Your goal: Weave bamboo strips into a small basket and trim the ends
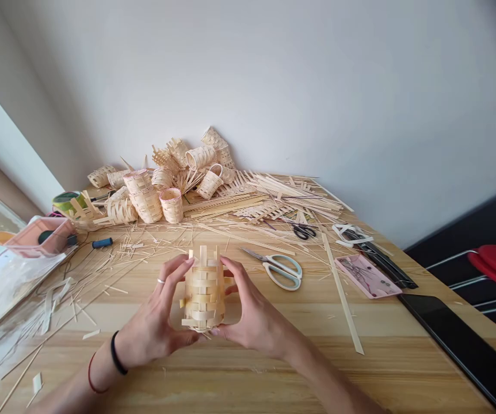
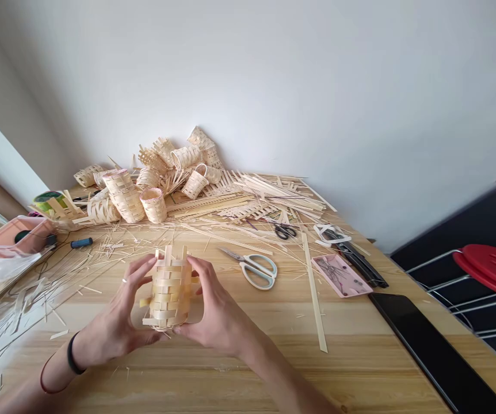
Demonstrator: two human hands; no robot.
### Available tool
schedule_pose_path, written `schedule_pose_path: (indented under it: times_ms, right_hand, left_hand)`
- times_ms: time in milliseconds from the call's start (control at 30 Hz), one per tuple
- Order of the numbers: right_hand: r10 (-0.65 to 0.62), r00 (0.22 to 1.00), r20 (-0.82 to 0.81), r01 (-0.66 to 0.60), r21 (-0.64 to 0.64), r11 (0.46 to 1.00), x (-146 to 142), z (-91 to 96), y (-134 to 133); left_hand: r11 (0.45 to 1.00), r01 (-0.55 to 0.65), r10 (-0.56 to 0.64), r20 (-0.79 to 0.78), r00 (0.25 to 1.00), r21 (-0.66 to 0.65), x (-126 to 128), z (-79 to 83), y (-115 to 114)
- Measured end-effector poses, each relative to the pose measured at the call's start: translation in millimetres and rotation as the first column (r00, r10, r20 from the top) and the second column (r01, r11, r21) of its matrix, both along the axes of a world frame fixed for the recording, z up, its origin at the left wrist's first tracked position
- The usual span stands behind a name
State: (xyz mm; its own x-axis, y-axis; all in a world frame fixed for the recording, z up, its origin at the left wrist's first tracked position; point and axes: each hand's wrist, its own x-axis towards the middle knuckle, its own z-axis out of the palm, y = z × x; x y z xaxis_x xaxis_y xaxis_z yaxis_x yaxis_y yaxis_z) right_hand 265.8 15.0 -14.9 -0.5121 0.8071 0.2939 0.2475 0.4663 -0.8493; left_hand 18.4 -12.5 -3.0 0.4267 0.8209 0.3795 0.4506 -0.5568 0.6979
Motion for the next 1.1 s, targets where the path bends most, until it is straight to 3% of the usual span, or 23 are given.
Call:
schedule_pose_path:
  times_ms: [100, 233, 333, 400, 467, 567, 633, 700, 767, 867, 933, 1033, 1100]
  right_hand:
    - [-0.011, 1.0, -0.007, 0.01, -0.031, 0.999, 0, 0.0, 0]
    - [0.034, 0.999, -0.015, -0.035, -0.063, 0.997, -3, -1.3, 0]
    - [0.093, 0.995, 0.018, -0.092, -0.058, 0.994, -8, -7.3, -2]
    - [0.109, 0.993, 0.051, -0.106, -0.057, 0.993, -9, -11.9, -4]
    - [0.143, 0.989, 0.037, -0.139, -0.088, 0.986, -5, -12.9, -3]
    - [0.281, 0.947, -0.156, -0.306, -0.173, 0.936, 9, -2.9, 11]
    - [0.209, 0.967, -0.143, -0.231, -0.165, 0.959, 16, 9.2, 32]
    - [-0.01, 0.996, 0.089, 0.013, -0.028, 1.0, 15, 19.6, 63]
    - [-0.089, 0.976, 0.199, 0.083, 0.042, 0.996, 5, 23.5, 102]
    - [-0.19, 0.919, 0.346, 0.143, 0.159, 0.977, -20, 17.3, 160]
    - [-0.245, 0.867, 0.435, 0.159, 0.224, 0.961, -34, 10.2, 194]
    - [-0.296, 0.79, 0.536, 0.16, 0.286, 0.945, -46, 1.2, 230]
    - [-0.313, 0.741, 0.594, 0.147, 0.311, 0.939, -48, -2.9, 244]
  left_hand:
    - [0.992, 0.048, -0.016, 0.253, 0.967, -0.118, -1, 0.2, 2]
    - [0.903, 0.061, 0.191, 0.525, 0.829, -0.425, 0, -0.5, 8]
    - [0.758, 0.159, 0.302, 0.556, 0.774, -0.633, 2, -3.3, 11]
    - [0.679, 0.205, 0.356, 0.56, 0.748, -0.705, 5, -4.8, 11]
    - [0.64, 0.25, 0.391, 0.588, 0.708, -0.726, 6, -4.8, 12]
    - [0.619, 0.308, 0.414, 0.634, 0.654, -0.722, 5, -3.5, 14]
    - [0.617, 0.34, 0.406, 0.658, 0.635, -0.709, 4, -4.3, 15]
    - [0.576, 0.402, 0.387, 0.67, 0.633, -0.712, 3, -7.9, 16]
    - [0.537, 0.463, 0.358, 0.687, 0.632, -0.706, 4, -13.4, 18]
    - [0.588, 0.455, 0.282, 0.697, 0.66, -0.669, 4, -20.1, 19]
    - [0.631, 0.402, 0.228, 0.654, 0.721, -0.663, 1, -21.0, 19]
    - [0.667, 0.333, 0.137, 0.55, 0.824, -0.666, -4, -19.3, 18]
    - [0.688, 0.319, 0.088, 0.511, 0.855, -0.652, -5, -18.7, 19]
